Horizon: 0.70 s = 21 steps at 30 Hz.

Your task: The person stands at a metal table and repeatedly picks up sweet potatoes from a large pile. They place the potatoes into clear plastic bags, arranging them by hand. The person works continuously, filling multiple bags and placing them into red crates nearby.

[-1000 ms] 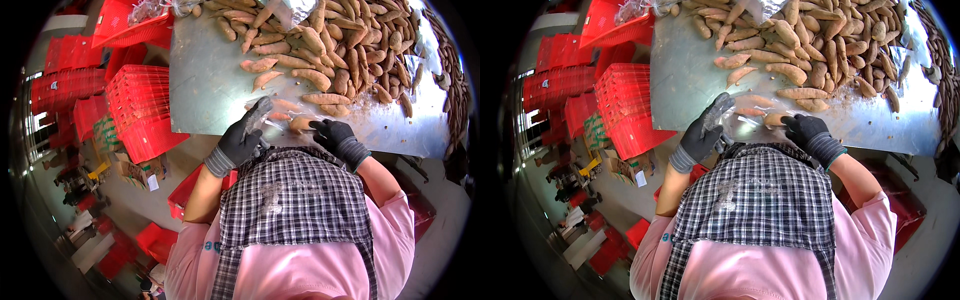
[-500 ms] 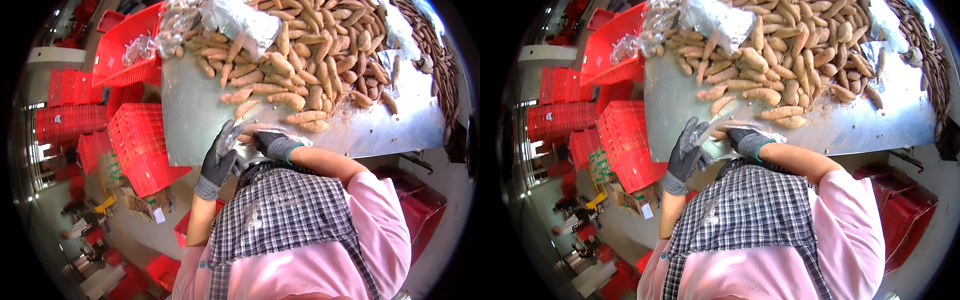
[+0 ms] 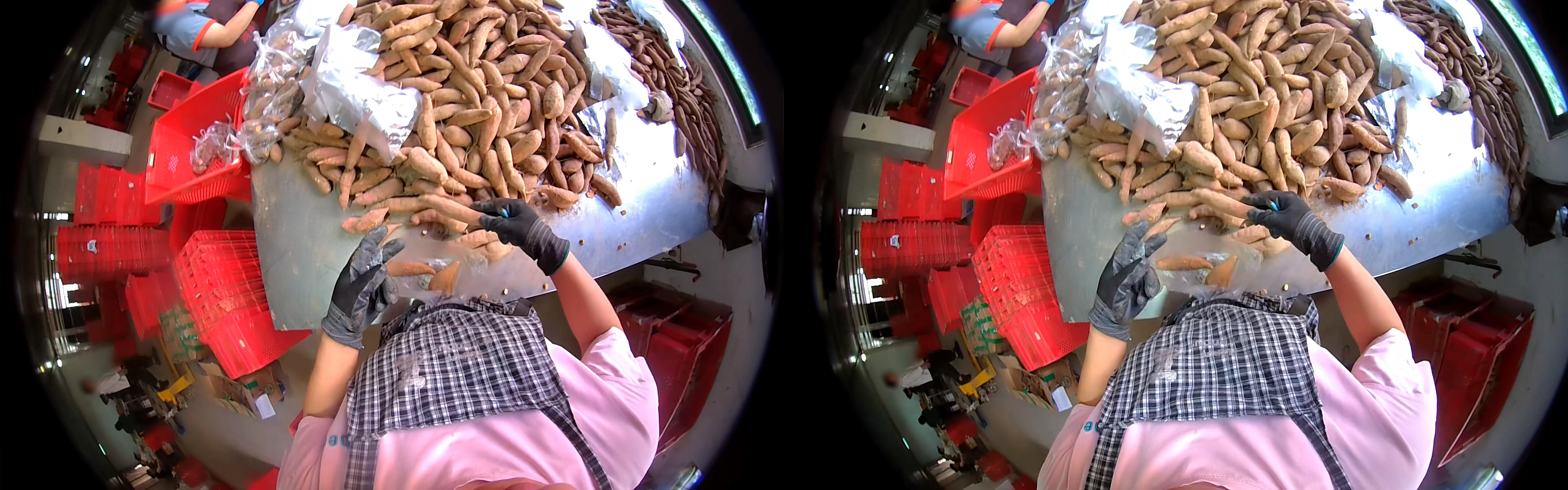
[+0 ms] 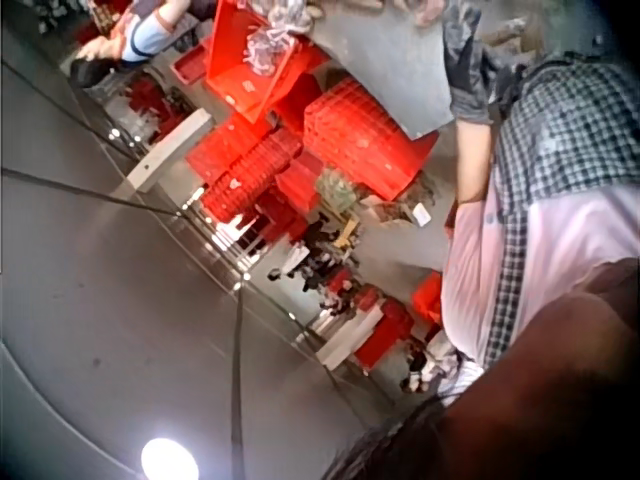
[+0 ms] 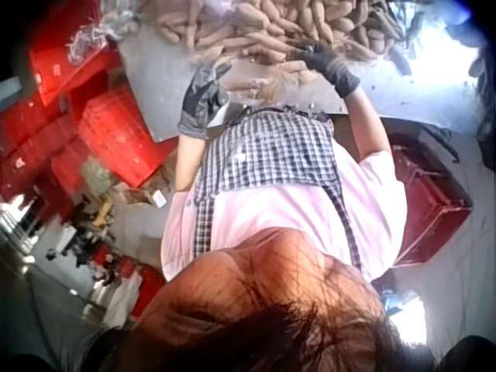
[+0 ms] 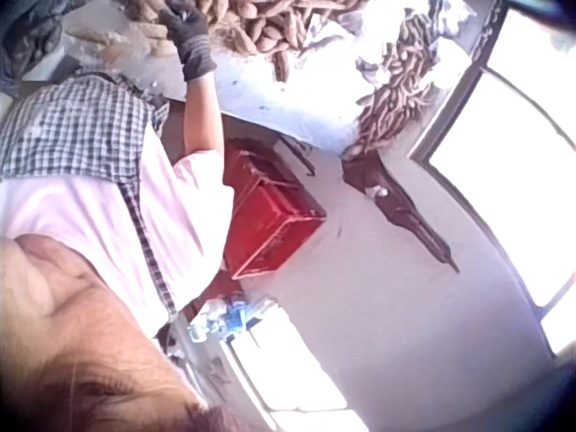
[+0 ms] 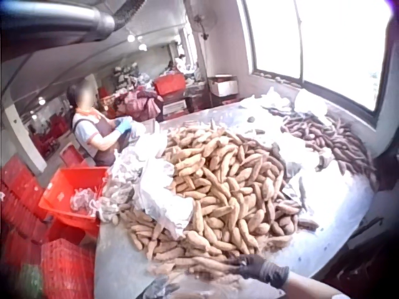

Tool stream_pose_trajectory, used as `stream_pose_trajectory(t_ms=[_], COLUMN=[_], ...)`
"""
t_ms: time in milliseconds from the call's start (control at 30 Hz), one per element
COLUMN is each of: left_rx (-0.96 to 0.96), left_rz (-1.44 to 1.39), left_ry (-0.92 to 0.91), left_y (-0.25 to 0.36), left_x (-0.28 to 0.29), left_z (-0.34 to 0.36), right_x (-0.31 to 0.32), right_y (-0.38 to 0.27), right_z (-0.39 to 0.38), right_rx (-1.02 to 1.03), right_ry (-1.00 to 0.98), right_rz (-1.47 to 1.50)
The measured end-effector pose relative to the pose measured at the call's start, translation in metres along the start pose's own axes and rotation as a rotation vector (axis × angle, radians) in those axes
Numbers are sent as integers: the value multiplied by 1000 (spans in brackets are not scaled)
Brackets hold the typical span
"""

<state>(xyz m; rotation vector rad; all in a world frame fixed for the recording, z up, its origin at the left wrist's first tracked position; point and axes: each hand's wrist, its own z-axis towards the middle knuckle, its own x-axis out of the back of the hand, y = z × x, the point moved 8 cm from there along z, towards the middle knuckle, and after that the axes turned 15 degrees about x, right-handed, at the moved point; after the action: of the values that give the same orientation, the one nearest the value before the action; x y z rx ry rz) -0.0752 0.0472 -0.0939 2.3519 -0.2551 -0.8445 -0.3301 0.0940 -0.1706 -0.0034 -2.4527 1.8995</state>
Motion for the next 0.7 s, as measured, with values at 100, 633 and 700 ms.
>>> stream_pose_trajectory(t_ms=[100,633,700], left_rx=[14,108,83], left_rz=[12,-127,-59], left_ry=[-13,50,77], left_y=[5,-2,3], left_x=[-3,16,12], left_z=[5,33,34], right_x=[26,209,199], right_y=[-25,-24,-30], right_z=[25,254,242], right_rx=[246,-37,-23], right_ry=[79,315,264], right_rz=[-120,-873,-659])
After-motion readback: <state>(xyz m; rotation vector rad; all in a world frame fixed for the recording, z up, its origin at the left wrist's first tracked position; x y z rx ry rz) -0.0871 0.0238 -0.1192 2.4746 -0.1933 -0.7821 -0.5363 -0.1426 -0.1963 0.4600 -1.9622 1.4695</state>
